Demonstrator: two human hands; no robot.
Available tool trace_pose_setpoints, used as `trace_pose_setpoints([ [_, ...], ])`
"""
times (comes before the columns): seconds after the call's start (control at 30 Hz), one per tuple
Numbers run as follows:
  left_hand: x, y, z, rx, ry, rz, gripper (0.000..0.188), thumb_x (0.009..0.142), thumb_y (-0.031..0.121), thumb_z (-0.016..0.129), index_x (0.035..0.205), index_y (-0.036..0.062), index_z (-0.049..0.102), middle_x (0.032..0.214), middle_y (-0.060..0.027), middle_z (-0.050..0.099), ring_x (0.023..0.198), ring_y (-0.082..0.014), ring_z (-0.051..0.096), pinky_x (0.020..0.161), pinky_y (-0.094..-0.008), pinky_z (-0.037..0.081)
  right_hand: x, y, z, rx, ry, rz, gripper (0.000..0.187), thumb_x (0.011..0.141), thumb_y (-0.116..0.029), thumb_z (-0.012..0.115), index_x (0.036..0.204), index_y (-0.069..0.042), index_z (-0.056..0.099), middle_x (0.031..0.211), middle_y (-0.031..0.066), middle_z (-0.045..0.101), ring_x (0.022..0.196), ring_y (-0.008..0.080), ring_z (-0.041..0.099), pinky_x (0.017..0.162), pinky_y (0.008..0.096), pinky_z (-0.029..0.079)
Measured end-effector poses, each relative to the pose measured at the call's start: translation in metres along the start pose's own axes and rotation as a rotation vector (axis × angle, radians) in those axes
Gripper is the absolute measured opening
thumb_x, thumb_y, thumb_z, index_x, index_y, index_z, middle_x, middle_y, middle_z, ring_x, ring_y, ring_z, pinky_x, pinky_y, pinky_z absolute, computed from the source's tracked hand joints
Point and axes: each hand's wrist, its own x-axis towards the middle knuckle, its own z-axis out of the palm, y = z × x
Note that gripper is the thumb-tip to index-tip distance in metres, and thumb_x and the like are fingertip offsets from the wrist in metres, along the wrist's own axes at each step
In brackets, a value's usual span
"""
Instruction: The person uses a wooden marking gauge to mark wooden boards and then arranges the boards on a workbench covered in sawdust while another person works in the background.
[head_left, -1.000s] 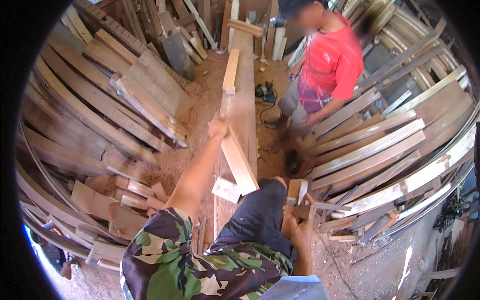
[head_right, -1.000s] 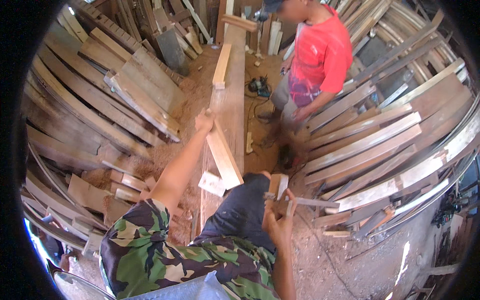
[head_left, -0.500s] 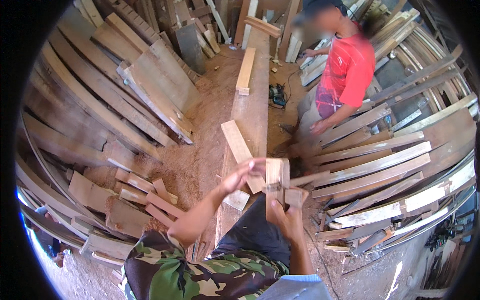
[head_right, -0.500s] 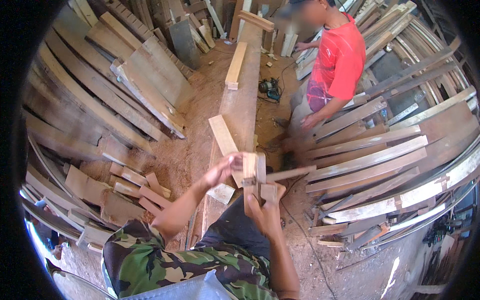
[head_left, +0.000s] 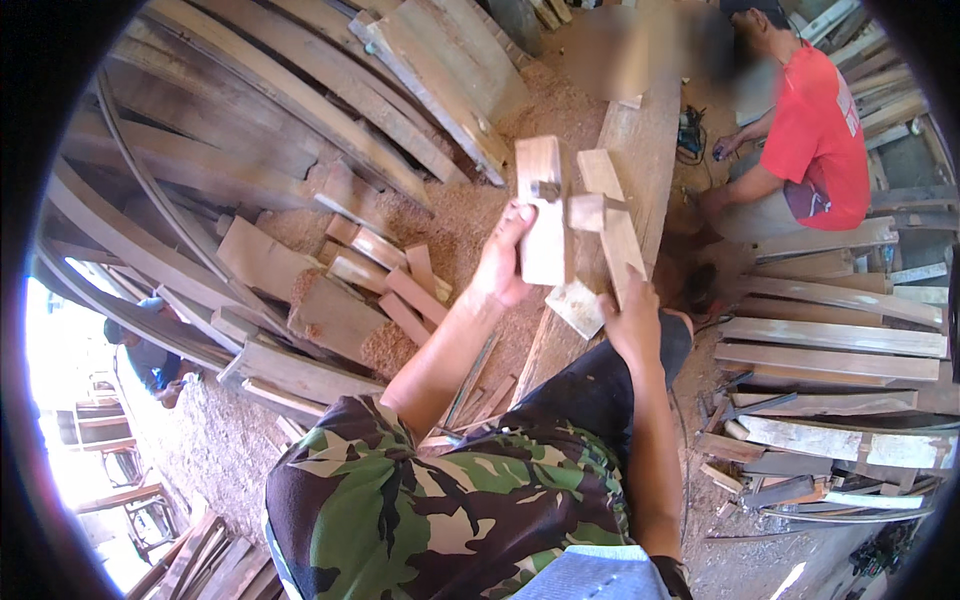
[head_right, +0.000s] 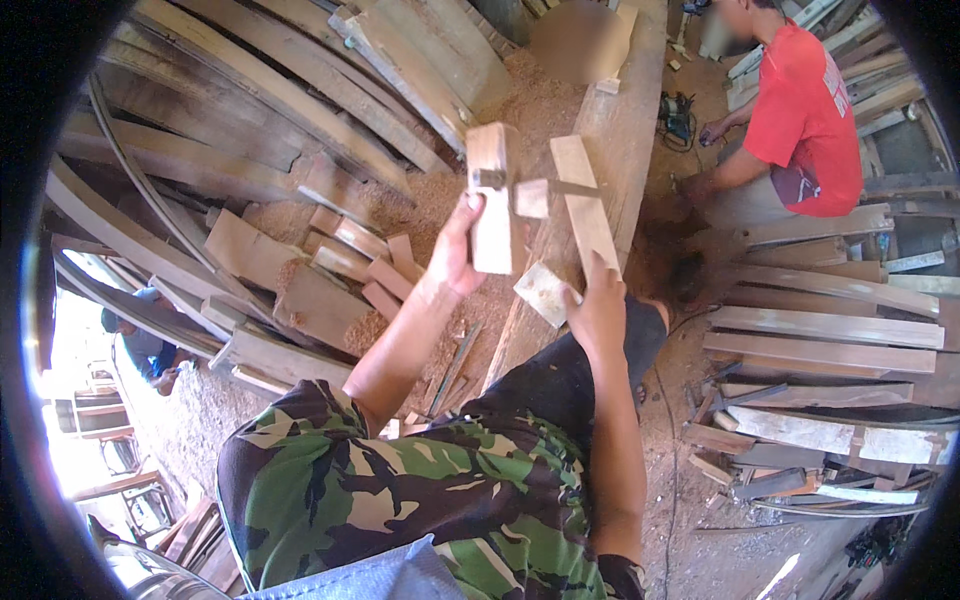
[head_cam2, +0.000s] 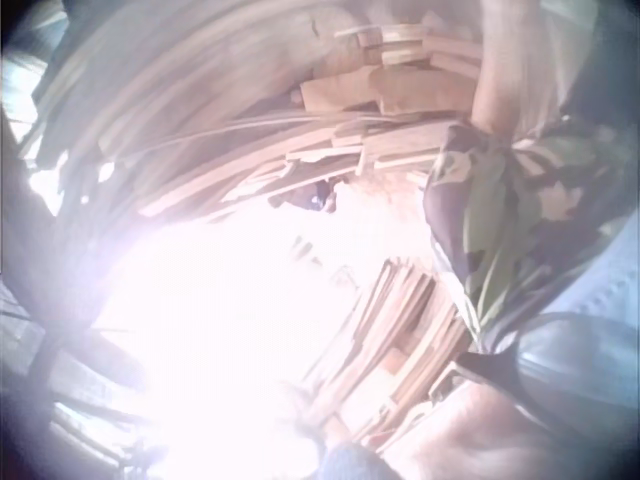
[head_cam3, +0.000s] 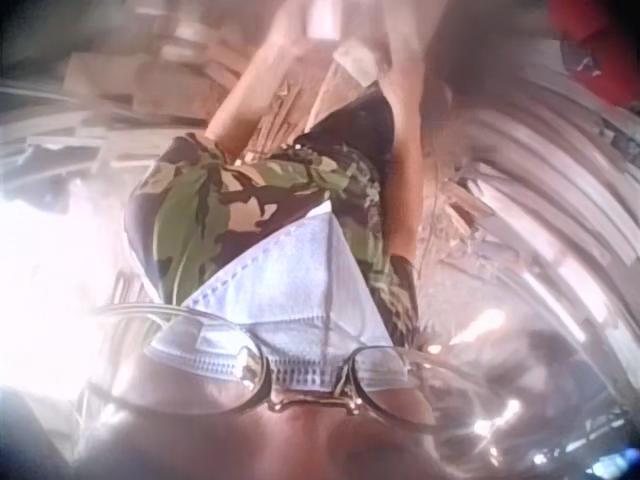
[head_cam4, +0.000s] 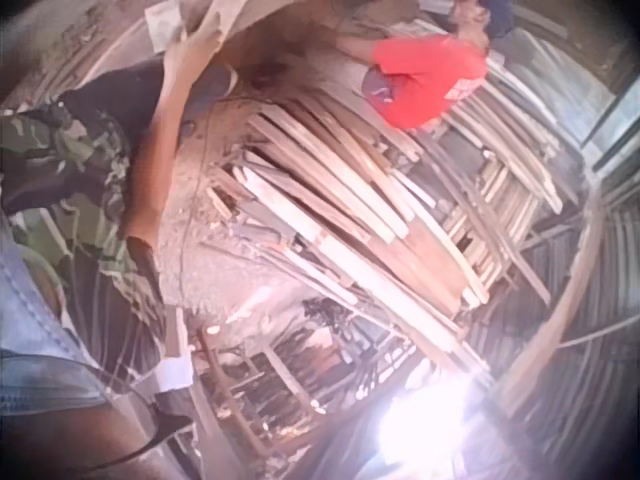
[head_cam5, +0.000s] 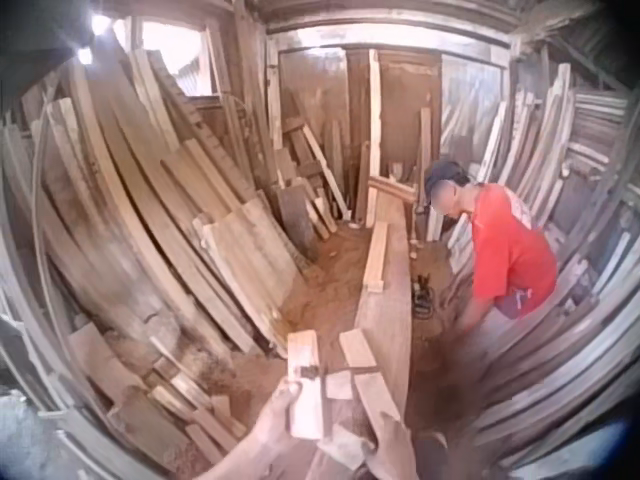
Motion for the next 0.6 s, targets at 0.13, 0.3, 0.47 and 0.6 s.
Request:
trace_pose_setpoints([
  [0.13,-0.006,0.02,-0.025,-0.051,0.089,0.027,0.044,0.101,0.044,0.074,0.128,0.0096,0.067,0.114,-0.0041,0.077,0.097,-0.0174,0.075,0.088,-0.0381,0.062,-0.011,-0.017,0.039,-0.429,-0.265,-0.108,0.104,0.086,-0.04,0.086,0.171,-0.018,0.031,0.14,0.0216,0.062,0.133,0.0463,0.056,0.111,0.0569,0.049],
  [0.3,-0.026,0.034,-0.013,-0.044,0.151,0.058,0.042,0.105,0.044,0.069,0.133,0.0134,0.064,0.111,-0.0014,0.074,0.094,-0.0142,0.071,0.086,-0.0351,0.059,-0.003,-0.019,0.021,0.056,-0.34,-0.008,0.089,0.091,-0.028,0.079,0.17,-0.025,0.037,0.147,0.0246,0.061,0.136,0.0486,0.057,0.115,0.0503,0.047],
  [0.47,-0.043,0.044,0.012,0.072,0.195,0.107,0.041,0.109,0.046,0.064,0.134,0.0147,0.064,0.113,-0.0021,0.074,0.097,-0.0157,0.071,0.088,-0.0371,0.059,-0.017,-0.052,-0.075,1.234,0.469,-0.05,0.061,0.112,-0.034,0.047,0.161,0.001,0.04,0.148,0.0158,0.058,0.134,0.0283,0.058,0.113,0.0433,0.046],
  [0.6,-0.045,0.021,0.062,0.093,0.126,0.041,0.041,0.109,0.045,0.065,0.135,0.0135,0.064,0.115,-0.0038,0.074,0.101,-0.0164,0.072,0.09,-0.039,0.06,-0.031,-0.057,-0.078,0.663,0.76,-0.157,0.067,0.114,-0.039,0.043,0.164,0.005,0.034,0.148,0.0207,0.054,0.134,0.0322,0.057,0.113,0.0467,0.045],
])
